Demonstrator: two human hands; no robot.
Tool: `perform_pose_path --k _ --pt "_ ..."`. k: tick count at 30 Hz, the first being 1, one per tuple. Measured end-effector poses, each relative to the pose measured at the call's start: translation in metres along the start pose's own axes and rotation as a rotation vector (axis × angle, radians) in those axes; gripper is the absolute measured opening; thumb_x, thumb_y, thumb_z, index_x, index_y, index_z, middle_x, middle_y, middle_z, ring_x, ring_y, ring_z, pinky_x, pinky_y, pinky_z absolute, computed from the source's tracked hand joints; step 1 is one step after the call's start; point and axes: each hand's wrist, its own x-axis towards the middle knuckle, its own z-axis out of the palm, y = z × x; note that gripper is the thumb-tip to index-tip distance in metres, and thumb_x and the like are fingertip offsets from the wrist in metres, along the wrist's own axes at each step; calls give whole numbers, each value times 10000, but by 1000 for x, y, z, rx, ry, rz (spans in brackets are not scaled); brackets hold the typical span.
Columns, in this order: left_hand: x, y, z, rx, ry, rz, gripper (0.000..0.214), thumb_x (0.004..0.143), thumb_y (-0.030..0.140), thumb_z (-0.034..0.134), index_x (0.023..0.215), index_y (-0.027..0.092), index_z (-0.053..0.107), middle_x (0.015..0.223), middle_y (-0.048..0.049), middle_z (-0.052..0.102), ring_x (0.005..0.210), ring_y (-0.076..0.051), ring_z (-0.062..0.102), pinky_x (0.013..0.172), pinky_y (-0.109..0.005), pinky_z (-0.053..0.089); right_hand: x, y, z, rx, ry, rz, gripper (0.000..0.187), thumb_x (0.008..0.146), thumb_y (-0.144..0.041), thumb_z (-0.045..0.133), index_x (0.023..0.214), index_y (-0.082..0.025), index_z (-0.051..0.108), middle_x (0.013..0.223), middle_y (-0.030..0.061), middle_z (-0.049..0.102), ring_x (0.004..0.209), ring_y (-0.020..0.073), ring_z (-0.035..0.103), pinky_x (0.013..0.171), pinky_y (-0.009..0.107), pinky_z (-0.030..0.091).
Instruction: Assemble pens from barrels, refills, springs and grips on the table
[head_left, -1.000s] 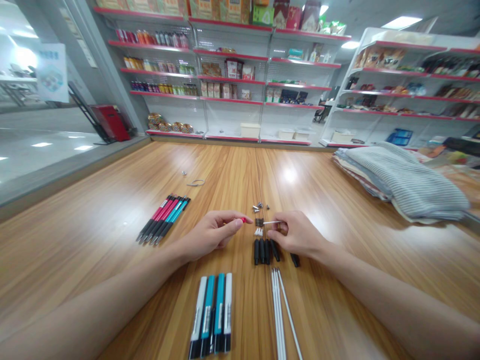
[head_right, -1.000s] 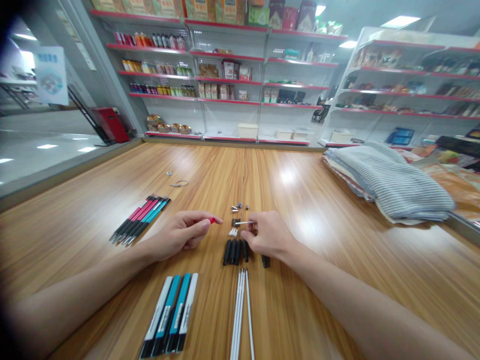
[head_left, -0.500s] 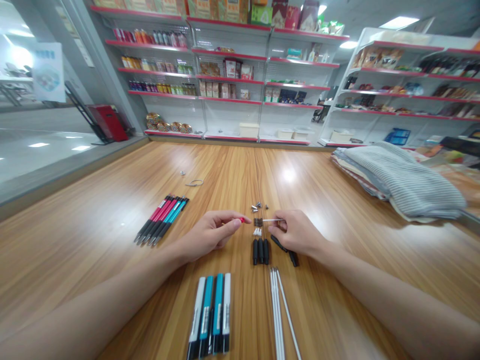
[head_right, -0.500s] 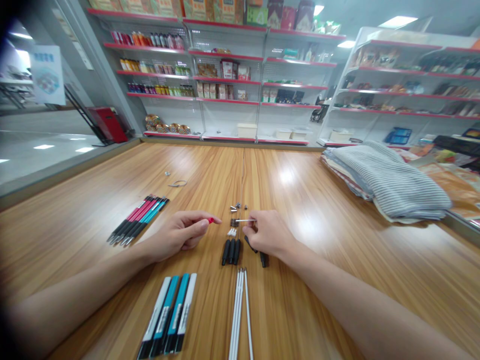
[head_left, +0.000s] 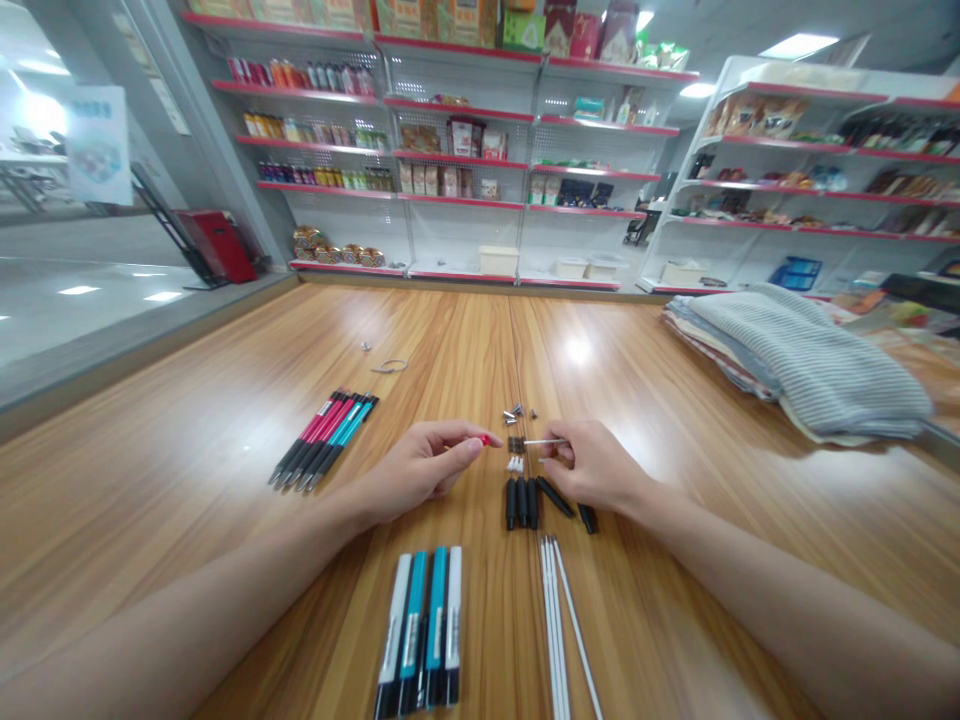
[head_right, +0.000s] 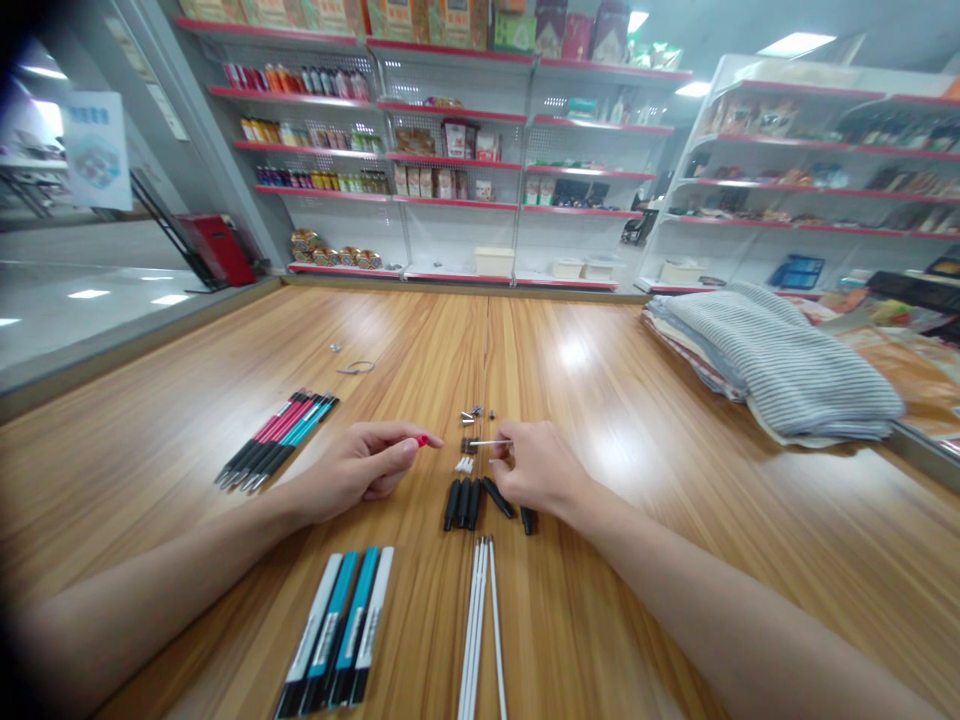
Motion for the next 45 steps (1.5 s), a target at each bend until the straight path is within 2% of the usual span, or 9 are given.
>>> perform_pose_path --k 10,15,19,21,24,32,36,41,45 --pt "-2 0 -2 92 67 22 398 894 406 536 1166 120 593 537 82 283 455 -48 261 426 -180 211 3 2 4 -106 -13 14 84 839 -214 528 767 -188 564 693 17 622 610 142 538 567 253 286" --pt "-2 6 2 226 64 44 366 892 401 537 1120 132 635 541 62 387 461 -48 315 437 -174 256 1 -13 2 -100 256 -142 70 891 -186 500 911 -163 562 860 55 652 805 183 577 742 305 343" --pt "0 12 5 352 33 126 296 894 351 542 1043 137 682 865 -46 669 750 -120 579 684 -222 448 -4 -33 7 -81 302 -347 90 921 -181 466 907 -156 551 857 55 628 829 184 549 769 325 333" --pt "1 13 6 361 -33 154 289 901 327 532 1062 138 679 1028 -70 683 929 -168 601 829 -262 452 -5 -40 9 -94 289 -388 105 933 -184 455 899 -156 551 839 53 621 811 182 534 749 325 325" --pt "2 14 8 340 -116 165 297 913 311 511 1093 130 661 1073 -78 676 991 -184 593 890 -288 441 -7 -45 10 -115 280 -413 118 943 -196 453 903 -158 558 829 52 613 804 183 522 735 326 318" --pt "3 17 7 330 -126 167 265 915 313 504 1012 132 672 985 -59 672 931 -160 588 854 -271 440 -8 -44 10 -72 259 -429 83 932 -213 489 956 -166 552 869 46 627 843 189 536 775 333 339" --pt "2 18 7 331 -72 146 259 898 326 529 999 135 672 879 -40 663 814 -131 578 742 -228 444 -9 -41 8 -50 256 -391 158 912 -303 531 984 -163 542 937 58 628 888 202 539 802 342 345" --pt "0 19 6 315 -1 86 300 881 375 539 990 124 661 591 25 528 556 -85 464 539 -198 369 -10 -41 1 -140 245 -303 245 957 -279 375 796 -170 524 831 67 566 791 190 486 741 335 330" --pt "0 14 5 269 28 76 305 877 396 540 990 135 651 545 54 438 470 -57 341 466 -188 292 -10 -40 0 -196 286 -260 285 953 -241 361 708 -171 489 788 61 530 725 171 438 703 324 307"
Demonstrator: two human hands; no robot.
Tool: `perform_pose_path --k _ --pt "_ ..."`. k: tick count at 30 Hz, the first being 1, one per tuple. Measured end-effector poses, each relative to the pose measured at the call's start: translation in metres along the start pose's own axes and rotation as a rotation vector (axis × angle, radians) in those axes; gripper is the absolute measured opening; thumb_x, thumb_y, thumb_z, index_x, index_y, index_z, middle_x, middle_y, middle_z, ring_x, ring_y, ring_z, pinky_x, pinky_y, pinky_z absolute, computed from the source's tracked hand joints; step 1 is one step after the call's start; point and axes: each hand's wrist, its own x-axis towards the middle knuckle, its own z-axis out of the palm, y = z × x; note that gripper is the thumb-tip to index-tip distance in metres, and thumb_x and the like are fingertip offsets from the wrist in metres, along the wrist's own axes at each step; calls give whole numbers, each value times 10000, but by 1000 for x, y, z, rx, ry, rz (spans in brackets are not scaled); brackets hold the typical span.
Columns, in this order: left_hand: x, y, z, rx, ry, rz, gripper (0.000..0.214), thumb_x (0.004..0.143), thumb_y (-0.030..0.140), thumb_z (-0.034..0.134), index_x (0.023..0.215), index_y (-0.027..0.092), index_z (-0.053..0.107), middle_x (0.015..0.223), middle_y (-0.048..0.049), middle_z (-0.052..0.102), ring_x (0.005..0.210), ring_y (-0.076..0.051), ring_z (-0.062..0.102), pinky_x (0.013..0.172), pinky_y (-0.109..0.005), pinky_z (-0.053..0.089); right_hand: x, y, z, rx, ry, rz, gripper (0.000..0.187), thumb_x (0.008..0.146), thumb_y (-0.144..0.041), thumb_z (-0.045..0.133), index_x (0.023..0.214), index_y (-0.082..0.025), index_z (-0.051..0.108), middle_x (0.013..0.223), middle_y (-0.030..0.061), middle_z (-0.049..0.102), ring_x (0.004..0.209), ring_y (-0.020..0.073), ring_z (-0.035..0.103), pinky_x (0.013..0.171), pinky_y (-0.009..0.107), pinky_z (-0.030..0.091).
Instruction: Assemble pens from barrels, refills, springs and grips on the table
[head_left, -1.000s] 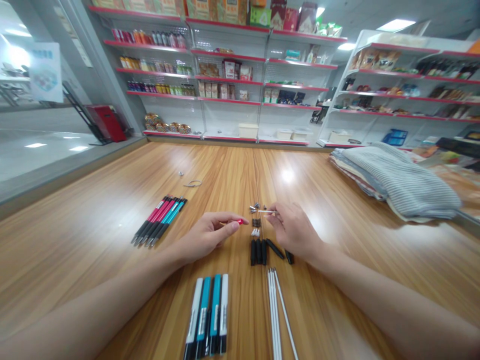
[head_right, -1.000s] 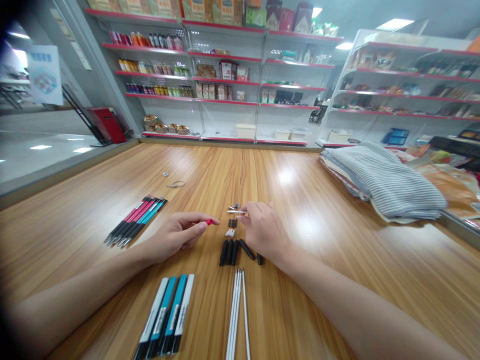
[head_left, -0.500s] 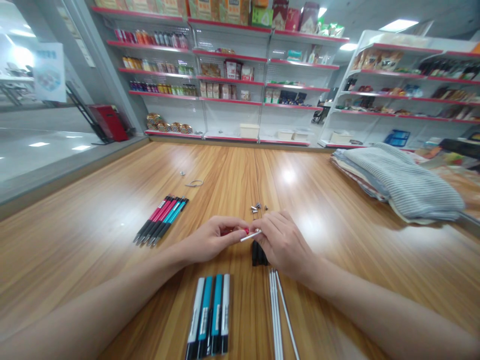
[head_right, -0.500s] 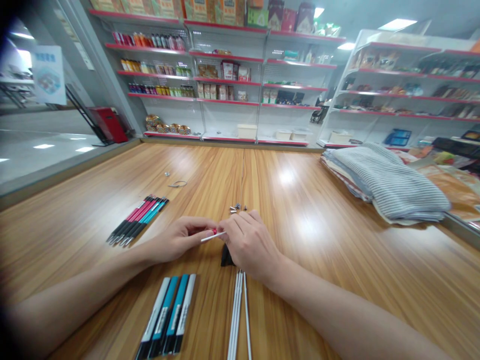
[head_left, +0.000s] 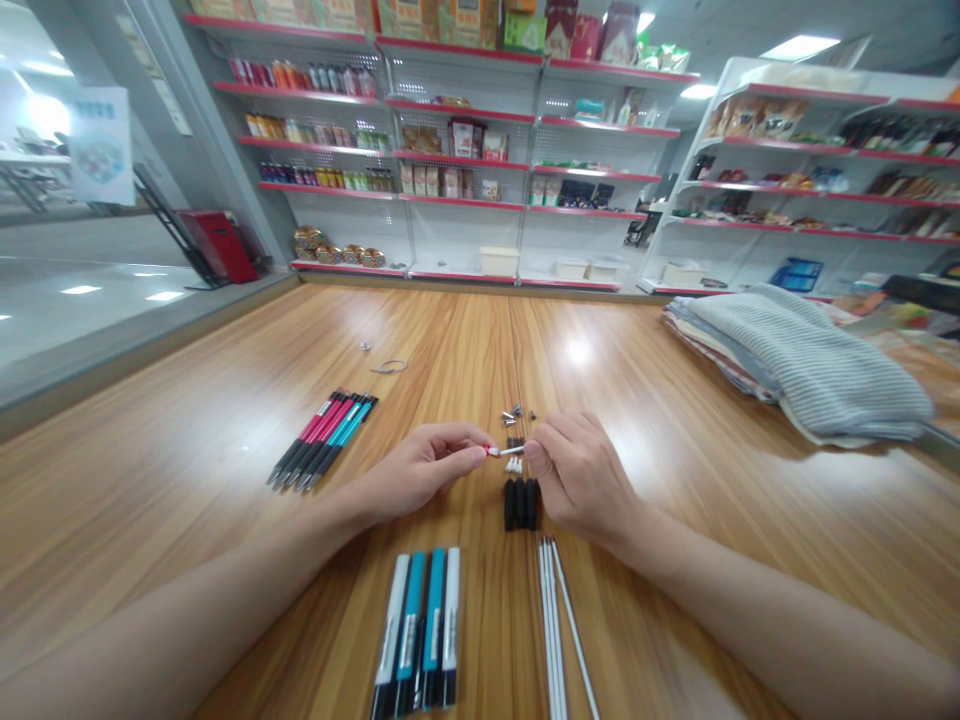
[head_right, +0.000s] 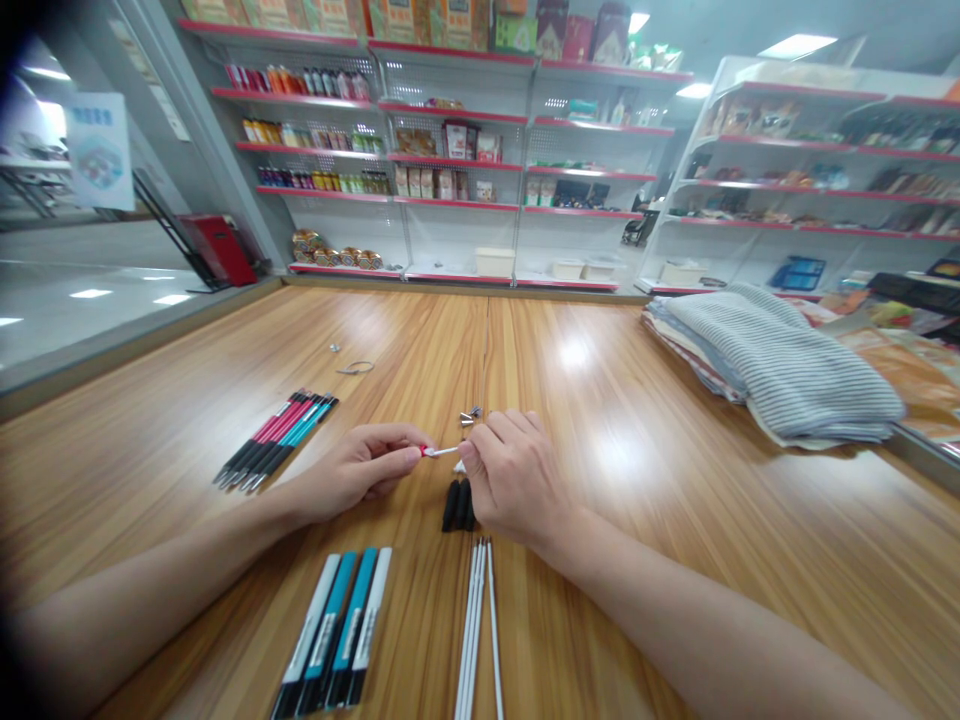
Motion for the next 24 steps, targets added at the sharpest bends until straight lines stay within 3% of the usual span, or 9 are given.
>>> perform_pose_path --k 8,13,18,24 --pt "1 2 1 44 -22 24 299 879 391 538 973 136 663 579 32 509 541 -80 447 525 -195 355 1 -2 2 -88 -14 -5 261 939 -252 401 723 -169 522 790 70 540 751 189 427 719 340 301" --pt "2 0 2 111 -48 61 281 896 360 513 999 142 657 819 -27 640 736 -126 548 653 -219 422 0 -4 3 -78 -26 -40 201 919 -201 426 847 -159 609 823 84 567 816 214 455 758 362 311" --pt "4 -2 4 123 -41 108 266 910 329 494 1018 141 647 960 -51 655 888 -152 569 824 -261 432 -1 -3 4 -45 -16 -73 225 890 -137 452 1038 -152 620 865 95 606 844 227 477 781 376 328" --pt "5 0 12 194 -43 121 284 918 348 464 941 139 655 868 -31 632 812 -141 543 757 -248 429 -2 -8 5 35 -21 -147 312 918 -128 420 1206 -142 540 852 82 642 842 220 506 790 374 343"
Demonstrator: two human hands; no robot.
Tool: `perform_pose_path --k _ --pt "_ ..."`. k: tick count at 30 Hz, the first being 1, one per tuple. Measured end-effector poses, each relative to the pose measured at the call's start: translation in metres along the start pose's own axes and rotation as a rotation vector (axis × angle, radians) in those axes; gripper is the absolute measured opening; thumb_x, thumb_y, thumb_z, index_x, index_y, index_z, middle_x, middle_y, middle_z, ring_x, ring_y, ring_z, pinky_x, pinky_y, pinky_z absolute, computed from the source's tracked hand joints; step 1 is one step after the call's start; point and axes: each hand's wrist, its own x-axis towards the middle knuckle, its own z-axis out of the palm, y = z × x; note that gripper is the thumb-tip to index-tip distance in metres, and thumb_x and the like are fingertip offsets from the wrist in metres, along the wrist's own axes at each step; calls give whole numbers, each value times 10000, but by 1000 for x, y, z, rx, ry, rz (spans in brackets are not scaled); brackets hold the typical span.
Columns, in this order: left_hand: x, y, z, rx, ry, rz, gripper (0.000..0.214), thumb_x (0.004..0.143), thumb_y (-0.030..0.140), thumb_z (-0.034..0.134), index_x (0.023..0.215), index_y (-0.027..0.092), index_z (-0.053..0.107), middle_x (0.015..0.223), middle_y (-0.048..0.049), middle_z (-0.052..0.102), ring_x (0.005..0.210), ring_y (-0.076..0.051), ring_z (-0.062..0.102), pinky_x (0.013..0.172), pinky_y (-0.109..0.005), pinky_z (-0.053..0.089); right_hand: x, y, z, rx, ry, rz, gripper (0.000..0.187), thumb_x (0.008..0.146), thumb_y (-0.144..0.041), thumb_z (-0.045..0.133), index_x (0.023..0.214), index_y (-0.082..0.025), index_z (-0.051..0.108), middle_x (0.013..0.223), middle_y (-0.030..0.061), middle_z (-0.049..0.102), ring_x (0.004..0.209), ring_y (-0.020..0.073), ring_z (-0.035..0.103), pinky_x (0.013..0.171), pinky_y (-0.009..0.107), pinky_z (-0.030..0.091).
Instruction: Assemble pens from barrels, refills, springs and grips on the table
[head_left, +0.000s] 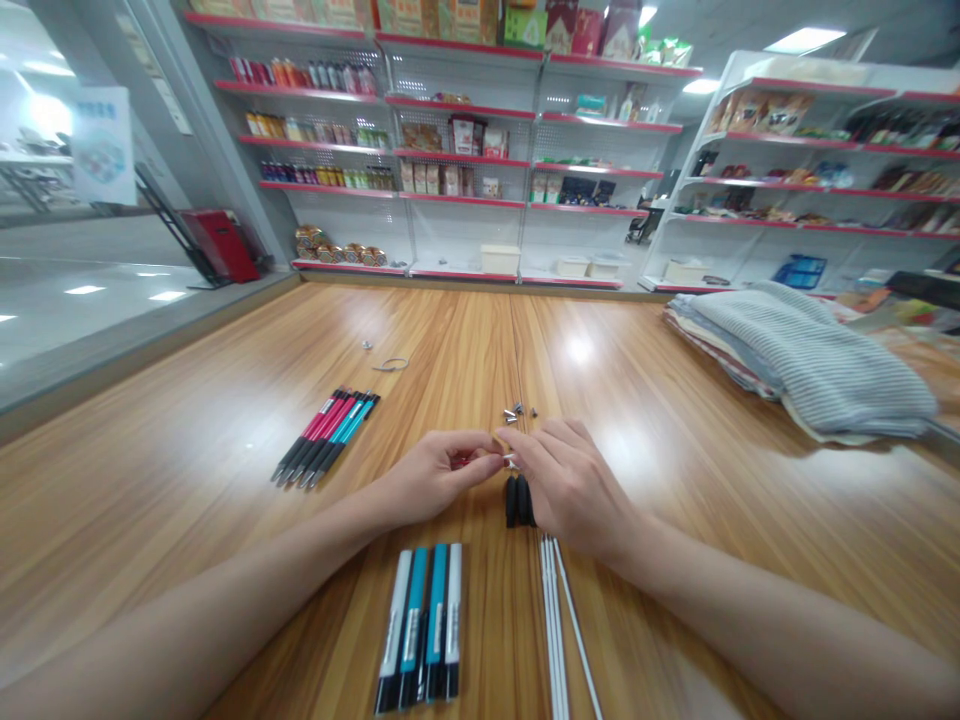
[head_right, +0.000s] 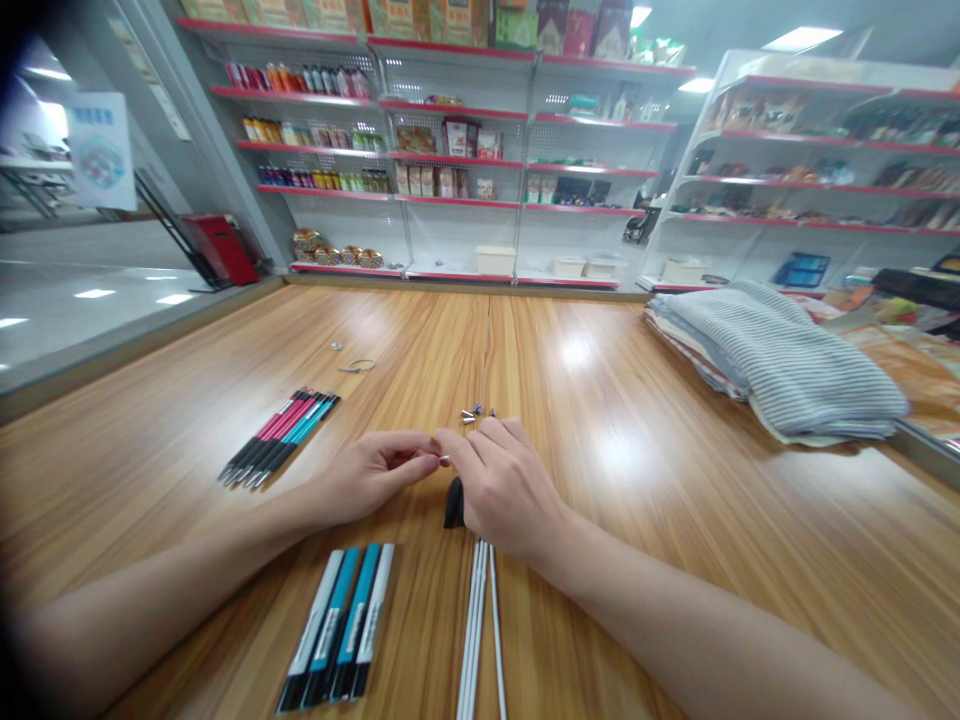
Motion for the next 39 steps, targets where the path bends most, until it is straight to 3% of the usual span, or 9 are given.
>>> perform_pose_path --k 4,8,12,16,22,31,39 --pt "0 0 0 72 57 -16 292 910 361 468 843 141 648 782 -7 601 728 -120 516 692 -227 413 1 -3 -3 5 46 54 308 912 -159 453 1209 -183 536 963 80 658 909 232 521 860 410 317" --pt "0 0 -2 77 107 -41 285 898 383 488 860 147 643 783 -4 594 734 -121 519 680 -221 407 0 5 -6 48 177 177 291 867 -195 499 1155 -190 541 1072 87 622 995 256 520 922 448 298" --pt "0 -1 -4 64 126 -53 295 898 403 489 891 151 644 752 5 563 704 -113 493 652 -215 391 -3 20 -5 178 329 214 270 832 -187 496 1100 -177 528 952 80 603 936 240 547 874 418 375" --pt "-1 -2 -4 68 138 -59 307 897 416 485 913 151 638 747 2 560 696 -116 488 636 -215 388 -4 27 -1 248 392 177 160 830 -167 498 977 -194 555 845 57 601 798 206 558 788 382 419" --pt "-3 -1 -3 124 86 -11 333 921 417 443 944 143 631 807 -24 610 740 -130 534 670 -231 426 -5 23 4 326 326 53 138 842 -142 519 930 -209 600 794 42 641 719 184 565 736 370 424" --pt "-9 -9 -2 605 70 241 255 937 306 475 1129 206 609 1018 -47 700 877 -150 639 763 -243 432 -6 23 4 339 240 11 229 869 -155 515 1078 -200 596 724 18 629 690 165 558 750 355 411" --pt "-9 -2 -2 832 134 313 208 947 277 447 1065 194 597 888 -47 676 804 -154 601 696 -250 402 -5 17 6 334 201 -15 259 885 -144 515 1127 -201 585 780 18 662 684 144 572 752 330 403"
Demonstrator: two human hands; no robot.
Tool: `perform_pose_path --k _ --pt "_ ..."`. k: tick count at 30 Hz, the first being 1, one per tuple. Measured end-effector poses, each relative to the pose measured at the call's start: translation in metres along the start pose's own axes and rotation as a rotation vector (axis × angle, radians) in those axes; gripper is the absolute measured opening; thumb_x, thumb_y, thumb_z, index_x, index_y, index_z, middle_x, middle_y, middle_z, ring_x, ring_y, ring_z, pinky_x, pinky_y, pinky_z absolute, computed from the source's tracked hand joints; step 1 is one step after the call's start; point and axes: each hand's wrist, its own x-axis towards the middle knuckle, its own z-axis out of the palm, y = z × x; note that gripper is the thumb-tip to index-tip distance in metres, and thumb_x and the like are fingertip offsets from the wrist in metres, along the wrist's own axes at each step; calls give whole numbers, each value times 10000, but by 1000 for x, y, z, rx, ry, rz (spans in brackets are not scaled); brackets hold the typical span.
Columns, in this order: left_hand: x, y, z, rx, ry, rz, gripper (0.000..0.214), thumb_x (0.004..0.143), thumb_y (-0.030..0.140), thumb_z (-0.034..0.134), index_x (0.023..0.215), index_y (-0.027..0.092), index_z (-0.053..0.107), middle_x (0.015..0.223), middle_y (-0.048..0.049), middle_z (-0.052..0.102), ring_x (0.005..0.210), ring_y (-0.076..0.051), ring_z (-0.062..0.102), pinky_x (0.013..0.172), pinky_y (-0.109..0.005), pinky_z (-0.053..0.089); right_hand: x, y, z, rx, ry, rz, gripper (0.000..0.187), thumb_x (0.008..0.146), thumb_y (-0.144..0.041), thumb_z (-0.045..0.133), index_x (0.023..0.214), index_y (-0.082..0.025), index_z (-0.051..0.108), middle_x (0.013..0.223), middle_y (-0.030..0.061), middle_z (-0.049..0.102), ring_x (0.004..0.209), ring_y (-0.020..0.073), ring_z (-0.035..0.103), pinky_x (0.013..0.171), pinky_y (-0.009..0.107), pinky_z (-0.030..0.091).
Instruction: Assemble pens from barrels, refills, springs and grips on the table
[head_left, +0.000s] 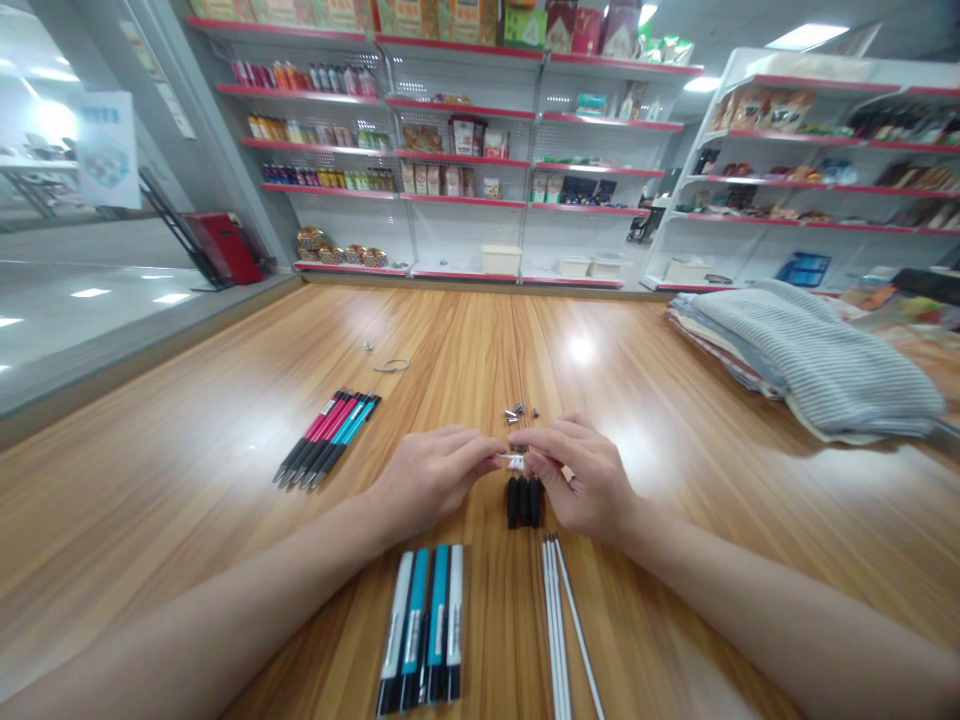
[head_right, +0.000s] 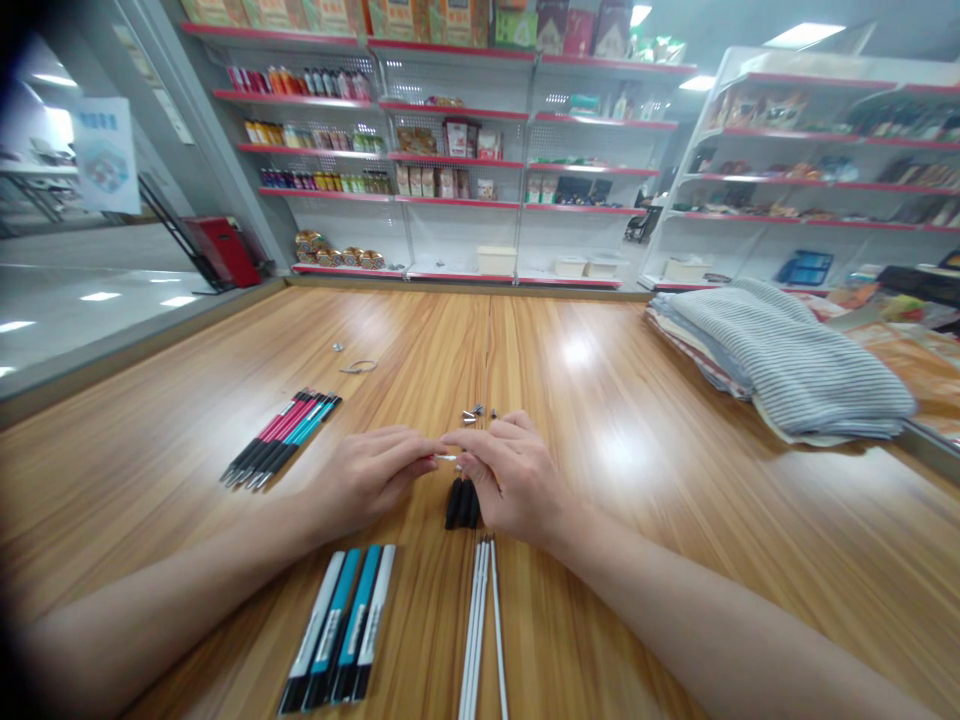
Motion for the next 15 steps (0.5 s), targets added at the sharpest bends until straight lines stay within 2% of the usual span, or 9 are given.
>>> perform_pose_path --k 5,11,15 --pt "0 2 1 104 -54 -7 214 960 315 408 923 196 582 789 -11 652 675 -124 581 580 -233 353 0 1 3 -1 -31 -10 316 902 -158 500 1209 -209 555 769 11 669 677 145 567 758 335 398" --pt "-1 4 3 115 -74 -21 236 966 324 386 844 201 545 755 12 639 640 -113 571 557 -233 334 -1 2 5 23 -50 35 339 913 -166 470 1249 -183 515 792 22 671 800 164 610 829 352 413" --pt "-2 6 2 106 -96 -56 265 972 334 363 837 199 547 769 5 641 644 -111 569 564 -230 332 -2 0 1 33 30 86 305 890 -173 487 1185 -181 563 839 39 664 821 168 602 822 342 427"
